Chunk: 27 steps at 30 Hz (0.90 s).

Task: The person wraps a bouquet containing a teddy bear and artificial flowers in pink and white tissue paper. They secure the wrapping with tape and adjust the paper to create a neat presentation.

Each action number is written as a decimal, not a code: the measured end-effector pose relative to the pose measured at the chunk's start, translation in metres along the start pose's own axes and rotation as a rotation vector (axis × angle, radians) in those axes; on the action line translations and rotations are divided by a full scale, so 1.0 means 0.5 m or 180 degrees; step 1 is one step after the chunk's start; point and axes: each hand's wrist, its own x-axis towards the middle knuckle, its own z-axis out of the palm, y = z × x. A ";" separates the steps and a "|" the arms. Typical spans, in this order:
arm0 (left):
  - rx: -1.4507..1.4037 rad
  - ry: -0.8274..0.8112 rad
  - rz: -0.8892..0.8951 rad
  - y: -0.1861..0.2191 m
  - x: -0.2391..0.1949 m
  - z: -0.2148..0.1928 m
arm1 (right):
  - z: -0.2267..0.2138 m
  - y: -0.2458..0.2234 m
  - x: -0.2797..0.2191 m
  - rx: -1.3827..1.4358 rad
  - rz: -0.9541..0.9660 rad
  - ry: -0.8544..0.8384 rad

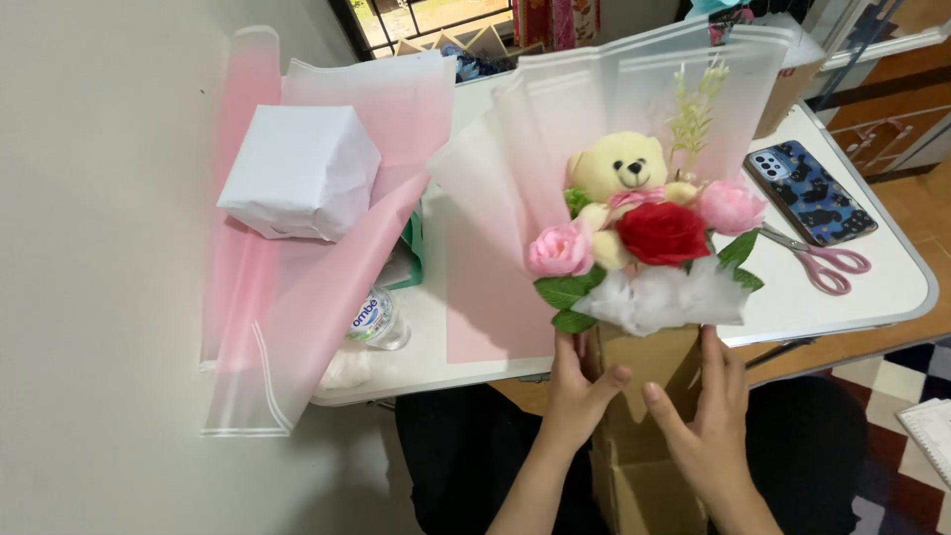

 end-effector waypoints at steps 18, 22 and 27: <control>0.1122 0.1391 0.0878 0.063 0.061 -0.231 | -0.074 0.120 0.072 0.0999 0.1487 -0.0399; 0.2376 0.1043 0.0545 0.136 0.120 -0.237 | -0.151 0.061 0.085 0.0539 0.1673 -0.0510; 0.3396 0.0369 0.0158 0.077 0.171 -0.220 | -0.162 0.100 0.073 0.0555 0.1461 -0.0370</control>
